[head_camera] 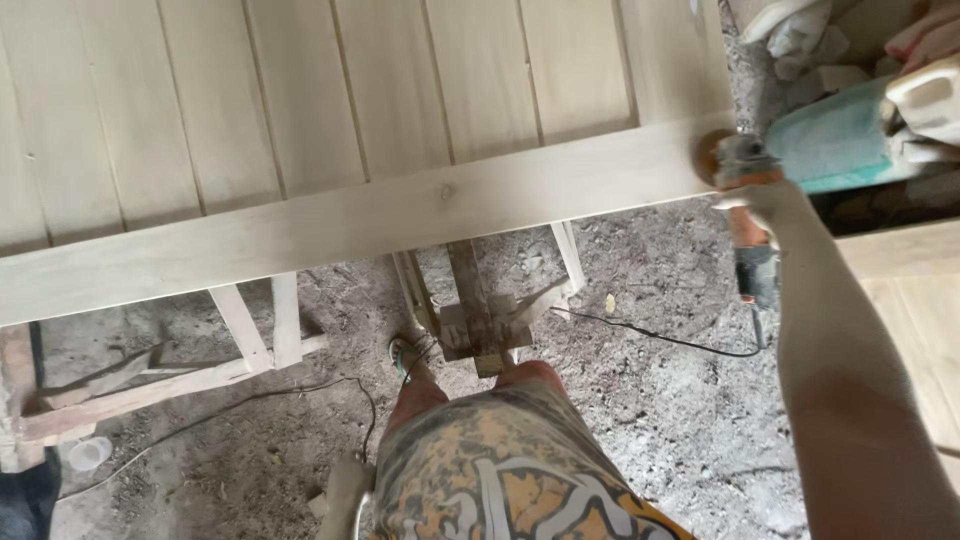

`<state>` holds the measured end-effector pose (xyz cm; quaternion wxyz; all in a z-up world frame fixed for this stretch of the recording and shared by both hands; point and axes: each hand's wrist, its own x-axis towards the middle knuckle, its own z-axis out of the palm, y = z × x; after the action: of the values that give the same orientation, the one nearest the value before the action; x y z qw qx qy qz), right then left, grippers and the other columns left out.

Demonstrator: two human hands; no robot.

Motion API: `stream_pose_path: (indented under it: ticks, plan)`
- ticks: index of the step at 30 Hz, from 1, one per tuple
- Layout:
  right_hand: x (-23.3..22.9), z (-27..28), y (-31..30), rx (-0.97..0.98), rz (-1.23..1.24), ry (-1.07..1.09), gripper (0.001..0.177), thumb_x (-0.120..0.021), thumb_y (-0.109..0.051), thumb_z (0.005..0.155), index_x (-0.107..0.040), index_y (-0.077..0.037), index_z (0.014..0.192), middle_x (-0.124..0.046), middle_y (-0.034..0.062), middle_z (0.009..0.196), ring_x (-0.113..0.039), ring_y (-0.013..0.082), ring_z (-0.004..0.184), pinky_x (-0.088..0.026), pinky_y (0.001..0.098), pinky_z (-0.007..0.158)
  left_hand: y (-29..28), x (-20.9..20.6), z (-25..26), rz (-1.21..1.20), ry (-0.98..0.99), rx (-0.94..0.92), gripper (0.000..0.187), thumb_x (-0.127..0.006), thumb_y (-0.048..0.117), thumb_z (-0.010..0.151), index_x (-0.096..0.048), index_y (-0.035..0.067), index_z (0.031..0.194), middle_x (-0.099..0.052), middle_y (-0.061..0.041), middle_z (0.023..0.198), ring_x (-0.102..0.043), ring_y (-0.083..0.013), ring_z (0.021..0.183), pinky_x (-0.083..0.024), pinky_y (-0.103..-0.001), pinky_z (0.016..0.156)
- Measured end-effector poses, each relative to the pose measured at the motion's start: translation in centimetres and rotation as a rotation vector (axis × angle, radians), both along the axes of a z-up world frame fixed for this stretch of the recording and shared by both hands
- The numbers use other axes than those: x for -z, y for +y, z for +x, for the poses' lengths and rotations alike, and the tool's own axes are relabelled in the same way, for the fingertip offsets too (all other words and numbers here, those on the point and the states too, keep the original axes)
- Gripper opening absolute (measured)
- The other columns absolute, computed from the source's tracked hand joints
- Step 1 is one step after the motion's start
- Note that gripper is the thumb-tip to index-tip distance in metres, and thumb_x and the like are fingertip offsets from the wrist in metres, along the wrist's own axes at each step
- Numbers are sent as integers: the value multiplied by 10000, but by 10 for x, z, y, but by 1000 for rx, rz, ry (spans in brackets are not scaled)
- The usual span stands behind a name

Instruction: The person uses a power sander to smooth the surface and edges of a wooden panel, moving the tool across different sections while stabilizing the wood by hand.

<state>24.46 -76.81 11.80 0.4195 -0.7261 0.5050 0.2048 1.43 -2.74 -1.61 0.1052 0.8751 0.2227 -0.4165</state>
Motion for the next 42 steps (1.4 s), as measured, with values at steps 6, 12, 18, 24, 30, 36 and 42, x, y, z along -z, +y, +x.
stream_pose_path:
  ticks: [6, 12, 18, 24, 30, 36, 42]
  plan:
    - [-2, 38, -24, -55, -17, -6, 633, -821, -199, 783, -599, -85, 1364, -600, 139, 1432, -563, 324, 1287, -382, 519, 1111, 5, -14, -9, 154, 155, 36, 399, -641, 220, 821, -741, 94, 1187, -739, -201, 1218, -700, -338, 1189, -561, -421, 1019]
    - [8, 84, -12, -254, -125, 2, 745, -906, -245, 707, -609, -36, 1357, -609, 169, 1386, -583, 329, 1240, -432, 466, 1100, 15, -15, 10, 135, 103, 169, 393, -607, 213, 831, -751, 100, 1179, -745, -255, 1177, -716, -357, 1170, -577, -443, 999]
    - [17, 32, 35, -357, -80, 77, 657, -909, -253, 699, -632, -20, 1247, -669, 175, 1236, -666, 314, 1072, -548, 421, 978, 6, -9, 20, 84, -17, 120, 358, -606, 225, 835, -772, 96, 1126, -735, -247, 1127, -710, -394, 1113, -575, -466, 970]
    - [18, -30, -4, -199, 66, -112, 556, -877, -118, 680, -722, 30, 1193, -729, 171, 1193, -673, 285, 1062, -538, 450, 999, -6, -3, 15, 38, 38, -15, 291, -643, 230, 824, -805, 54, 990, -743, -272, 1081, -714, -415, 1106, -572, -479, 973]
    - [46, 33, -67, -143, -65, -15, 566, -826, -229, 836, -681, -77, 1362, -561, 173, 1495, -501, 353, 1359, -387, 592, 1111, 7, -10, 19, 89, -17, 1037, 203, -634, 182, 798, -793, 127, 910, -750, -141, 1077, -733, -308, 1046, -604, -434, 856]
    - [62, 58, 1, -351, -57, -15, 540, -869, -262, 817, -663, -68, 1277, -607, 196, 1320, -590, 327, 1160, -485, 506, 960, -4, -14, 10, 39, -57, 154, 287, -606, 231, 846, -772, 128, 1057, -698, -192, 1213, -665, -373, 1148, -539, -437, 970]
    - [59, 54, 103, -592, 3, -77, 514, -931, -242, 669, -716, -65, 1100, -742, 120, 1028, -708, 241, 894, -573, 364, 832, -4, 1, 13, -5, -65, -4, 374, -609, 232, 840, -755, 100, 1158, -702, -239, 1237, -645, -411, 1208, -516, -443, 1041]
